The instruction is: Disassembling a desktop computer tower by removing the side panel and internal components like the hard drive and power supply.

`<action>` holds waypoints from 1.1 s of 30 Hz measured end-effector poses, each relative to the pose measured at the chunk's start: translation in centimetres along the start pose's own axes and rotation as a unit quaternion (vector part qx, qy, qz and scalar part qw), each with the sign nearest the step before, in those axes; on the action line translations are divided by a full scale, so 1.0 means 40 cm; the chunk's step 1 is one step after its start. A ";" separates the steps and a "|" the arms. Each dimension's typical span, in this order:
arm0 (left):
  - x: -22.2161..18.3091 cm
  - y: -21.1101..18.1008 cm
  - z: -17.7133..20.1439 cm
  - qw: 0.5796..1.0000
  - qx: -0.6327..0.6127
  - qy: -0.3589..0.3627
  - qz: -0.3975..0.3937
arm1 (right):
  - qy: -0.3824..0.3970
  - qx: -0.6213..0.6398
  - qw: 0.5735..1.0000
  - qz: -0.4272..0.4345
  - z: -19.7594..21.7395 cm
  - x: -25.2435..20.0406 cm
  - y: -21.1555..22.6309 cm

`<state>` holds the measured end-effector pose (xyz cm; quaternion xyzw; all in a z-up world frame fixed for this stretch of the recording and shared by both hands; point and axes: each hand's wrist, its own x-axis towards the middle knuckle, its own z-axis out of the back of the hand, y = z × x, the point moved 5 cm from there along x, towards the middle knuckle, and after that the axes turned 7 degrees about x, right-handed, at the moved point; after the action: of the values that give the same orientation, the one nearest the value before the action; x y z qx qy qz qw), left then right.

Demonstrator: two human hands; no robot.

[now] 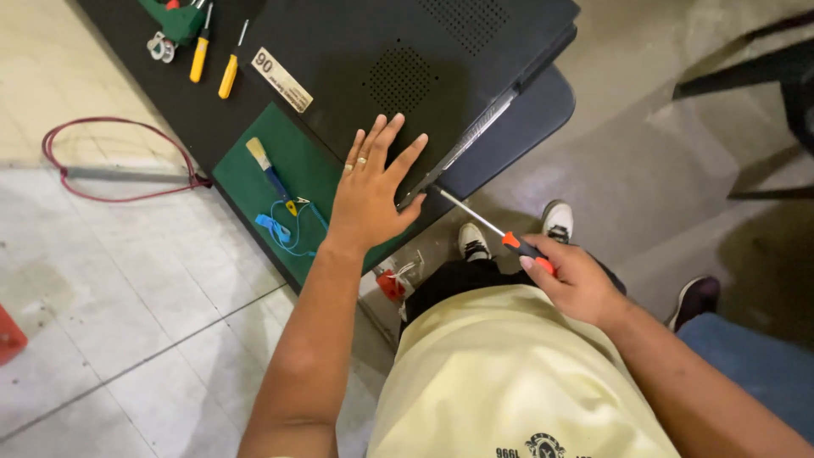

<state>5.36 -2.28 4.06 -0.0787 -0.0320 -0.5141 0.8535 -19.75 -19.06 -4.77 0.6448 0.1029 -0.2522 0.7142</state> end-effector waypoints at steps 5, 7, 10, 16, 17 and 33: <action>-0.017 0.027 -0.021 0.999 -0.011 -0.007 -0.042 | 0.001 -0.003 1.000 0.015 -0.063 -0.026 0.059; -0.018 0.026 -0.018 0.999 -0.013 -0.013 -0.050 | -0.007 -0.002 1.000 0.016 -0.084 -0.027 0.062; -0.025 0.029 -0.022 0.998 -0.010 -0.027 -0.055 | -0.012 -0.012 1.000 0.018 -0.110 -0.027 0.078; -0.030 0.035 -0.030 0.997 -0.023 -0.059 -0.050 | -0.015 0.023 1.000 0.006 -0.146 -0.032 0.019; -0.031 0.036 -0.032 0.997 -0.021 -0.064 -0.049 | -0.018 0.043 0.999 0.002 -0.152 -0.034 0.004; -0.033 0.030 -0.023 0.996 -0.021 -0.080 -0.030 | -0.052 0.065 0.997 0.004 -0.170 -0.057 0.023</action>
<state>5.79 -0.75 2.85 -0.1362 -0.0919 -0.5320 0.8306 -20.03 -11.88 -3.88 0.6763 0.0465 -0.2883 0.6763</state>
